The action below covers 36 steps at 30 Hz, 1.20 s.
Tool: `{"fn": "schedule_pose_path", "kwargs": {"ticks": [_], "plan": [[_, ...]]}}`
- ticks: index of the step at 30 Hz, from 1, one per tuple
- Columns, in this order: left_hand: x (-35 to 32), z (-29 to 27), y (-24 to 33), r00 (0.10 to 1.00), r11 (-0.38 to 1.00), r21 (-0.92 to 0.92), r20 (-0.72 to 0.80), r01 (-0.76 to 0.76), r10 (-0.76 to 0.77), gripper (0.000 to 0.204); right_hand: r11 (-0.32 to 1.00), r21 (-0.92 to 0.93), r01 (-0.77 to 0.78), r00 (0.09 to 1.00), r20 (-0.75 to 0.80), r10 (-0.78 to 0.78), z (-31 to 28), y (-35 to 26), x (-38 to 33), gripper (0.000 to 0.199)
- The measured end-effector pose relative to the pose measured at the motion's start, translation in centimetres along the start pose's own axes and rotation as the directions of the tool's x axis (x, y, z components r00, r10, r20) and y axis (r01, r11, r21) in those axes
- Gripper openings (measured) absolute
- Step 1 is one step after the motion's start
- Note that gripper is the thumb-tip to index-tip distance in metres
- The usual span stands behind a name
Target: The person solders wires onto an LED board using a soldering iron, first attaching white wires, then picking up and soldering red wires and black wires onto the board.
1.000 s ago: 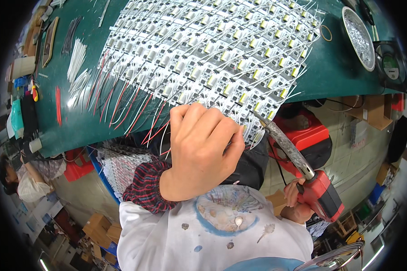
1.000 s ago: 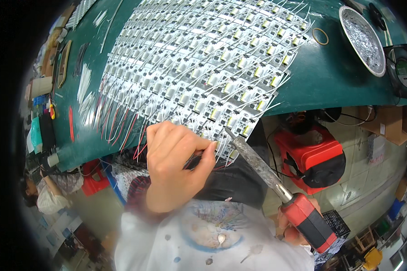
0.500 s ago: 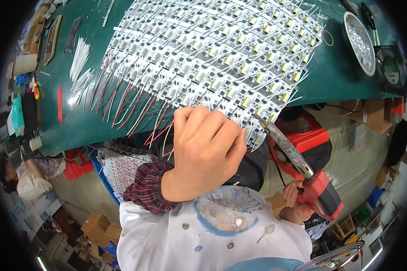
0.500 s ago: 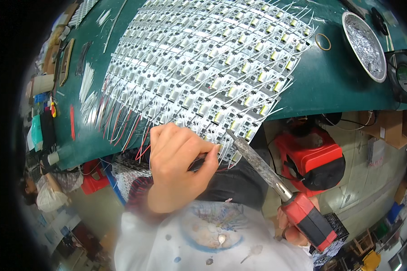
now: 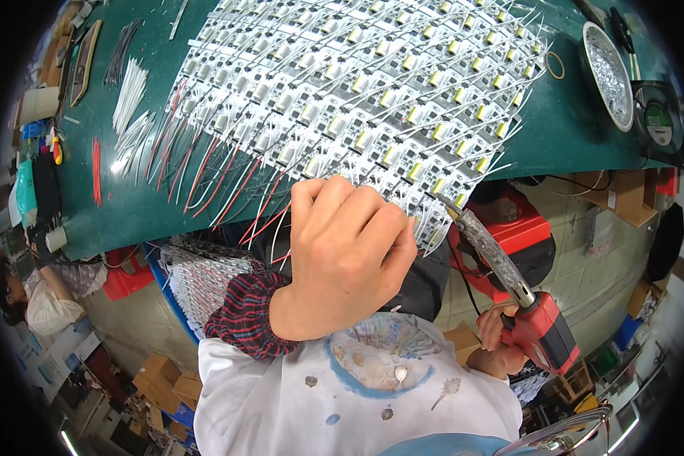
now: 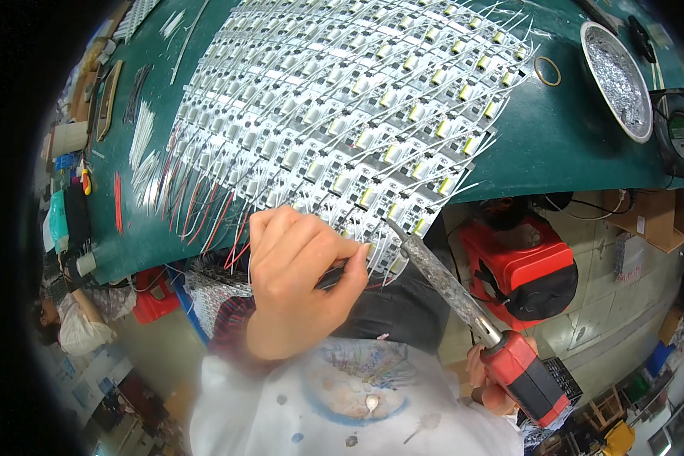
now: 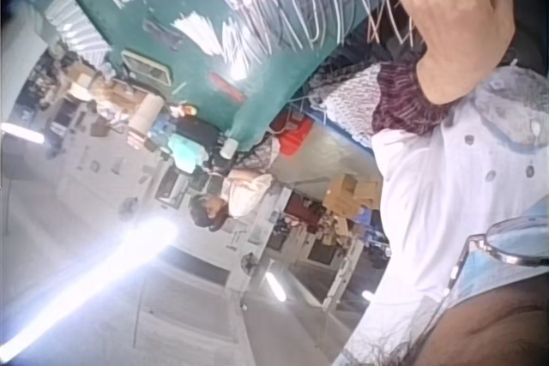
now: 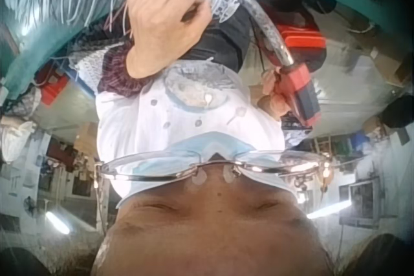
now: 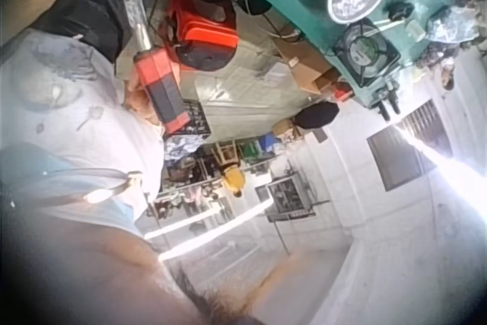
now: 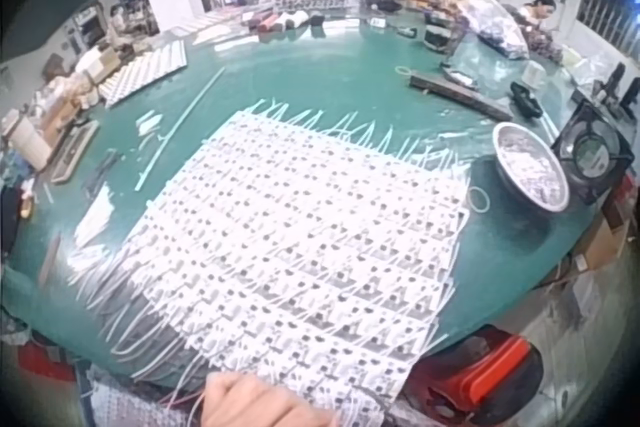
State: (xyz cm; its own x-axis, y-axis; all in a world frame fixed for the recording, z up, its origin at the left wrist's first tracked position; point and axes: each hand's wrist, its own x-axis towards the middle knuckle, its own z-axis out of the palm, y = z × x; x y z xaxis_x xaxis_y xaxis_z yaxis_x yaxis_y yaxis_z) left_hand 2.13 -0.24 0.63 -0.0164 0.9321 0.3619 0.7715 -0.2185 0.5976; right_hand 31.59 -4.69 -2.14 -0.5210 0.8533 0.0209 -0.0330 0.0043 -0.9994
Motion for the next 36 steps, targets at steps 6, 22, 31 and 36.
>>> {"fn": "schedule_pose_path", "kwargs": {"ticks": [6, 22, 31, 36], "plan": [[0.2, -0.7, 0.0, 1.000, 1.000, 0.018, 0.011, 0.003, -0.003, 0.016, 0.975, 0.189, 0.117, 0.993, -0.043, -0.111, 1.5, 0.0, 2.0, 0.078], [9.2, -19.6, -23.9, 0.982, 0.587, 0.788, -0.179, 0.183, -0.065, 0.014, 0.869, 0.454, 0.198, 0.978, -0.144, -0.148, 1.2, 2.2, 2.3, 0.069], [11.2, -19.0, -28.0, 0.953, 0.492, 0.829, -0.148, 0.266, -0.266, 0.011, 0.929, 0.341, 0.144, 0.928, -0.374, -0.007, 2.4, 2.3, 3.0, 0.064], [10.8, -19.7, -26.7, 0.939, 0.674, 0.655, -0.208, 0.341, -0.273, 0.012, 0.917, 0.361, 0.172, 0.927, -0.375, -0.026, 2.1, 2.8, 2.9, 0.066]]}}
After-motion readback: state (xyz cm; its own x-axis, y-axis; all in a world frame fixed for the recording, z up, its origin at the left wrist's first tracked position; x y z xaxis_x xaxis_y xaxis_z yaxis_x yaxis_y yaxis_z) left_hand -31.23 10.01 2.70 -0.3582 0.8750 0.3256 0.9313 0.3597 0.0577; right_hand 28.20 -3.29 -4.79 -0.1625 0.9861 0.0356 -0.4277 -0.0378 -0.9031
